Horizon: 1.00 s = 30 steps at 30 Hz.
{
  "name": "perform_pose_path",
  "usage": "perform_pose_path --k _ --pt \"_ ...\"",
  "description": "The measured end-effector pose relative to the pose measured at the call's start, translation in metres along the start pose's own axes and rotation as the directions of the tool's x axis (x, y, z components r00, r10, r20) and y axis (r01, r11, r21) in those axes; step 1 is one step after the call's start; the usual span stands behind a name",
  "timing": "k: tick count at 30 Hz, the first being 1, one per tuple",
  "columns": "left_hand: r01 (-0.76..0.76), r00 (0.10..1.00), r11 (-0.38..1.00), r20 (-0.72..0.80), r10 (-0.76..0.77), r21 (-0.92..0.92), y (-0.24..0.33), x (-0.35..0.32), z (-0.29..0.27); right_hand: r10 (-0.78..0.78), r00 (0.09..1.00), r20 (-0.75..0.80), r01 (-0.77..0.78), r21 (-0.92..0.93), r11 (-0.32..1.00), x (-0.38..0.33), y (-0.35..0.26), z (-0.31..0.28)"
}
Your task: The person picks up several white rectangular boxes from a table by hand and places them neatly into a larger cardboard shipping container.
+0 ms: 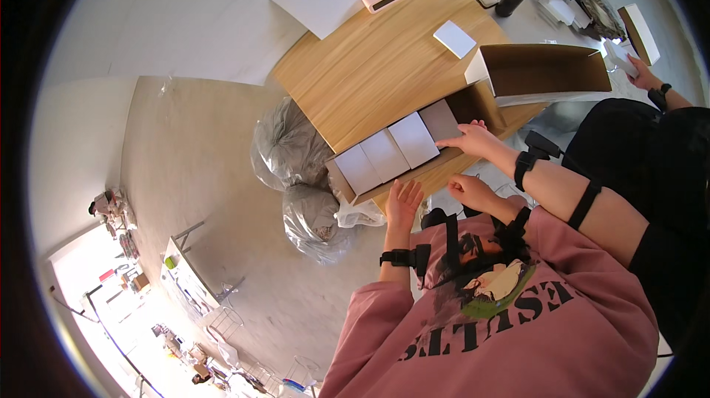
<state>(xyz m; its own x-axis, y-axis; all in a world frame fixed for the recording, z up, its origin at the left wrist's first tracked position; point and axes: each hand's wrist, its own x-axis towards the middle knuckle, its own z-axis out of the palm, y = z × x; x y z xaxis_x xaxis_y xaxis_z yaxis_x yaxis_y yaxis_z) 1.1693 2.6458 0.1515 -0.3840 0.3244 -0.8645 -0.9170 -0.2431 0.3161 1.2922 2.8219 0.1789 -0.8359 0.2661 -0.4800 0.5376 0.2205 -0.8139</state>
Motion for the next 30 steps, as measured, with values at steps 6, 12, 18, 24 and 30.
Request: perform_pose_path --k 6,12,18,24,30 --pt "-0.034 0.999 0.999 -0.007 0.034 0.006 0.004 -0.001 -0.02 -0.084 0.984 0.154 0.174 -0.788 0.59 0.105 0.057 -0.028" --pt "-0.091 0.996 0.995 0.023 0.09 0.045 0.013 -0.005 -0.037 -0.177 0.956 0.233 0.247 -0.967 0.061 0.136 0.09 -0.007" --pt "-0.1 0.995 0.994 0.002 0.1 0.041 0.015 -0.004 -0.034 -0.096 0.936 0.34 0.217 -0.768 -0.602 0.145 0.088 -0.005" --pt "-0.1 0.995 0.992 0.012 0.1 0.073 0.012 0.002 -0.042 -0.146 0.959 0.244 0.282 -0.88 0.382 0.139 0.022 0.0" --pt "-0.095 0.995 0.993 -0.004 0.096 0.067 0.015 -0.002 -0.039 -0.15 0.952 0.267 0.306 -0.812 0.496 0.138 0.005 0.019"
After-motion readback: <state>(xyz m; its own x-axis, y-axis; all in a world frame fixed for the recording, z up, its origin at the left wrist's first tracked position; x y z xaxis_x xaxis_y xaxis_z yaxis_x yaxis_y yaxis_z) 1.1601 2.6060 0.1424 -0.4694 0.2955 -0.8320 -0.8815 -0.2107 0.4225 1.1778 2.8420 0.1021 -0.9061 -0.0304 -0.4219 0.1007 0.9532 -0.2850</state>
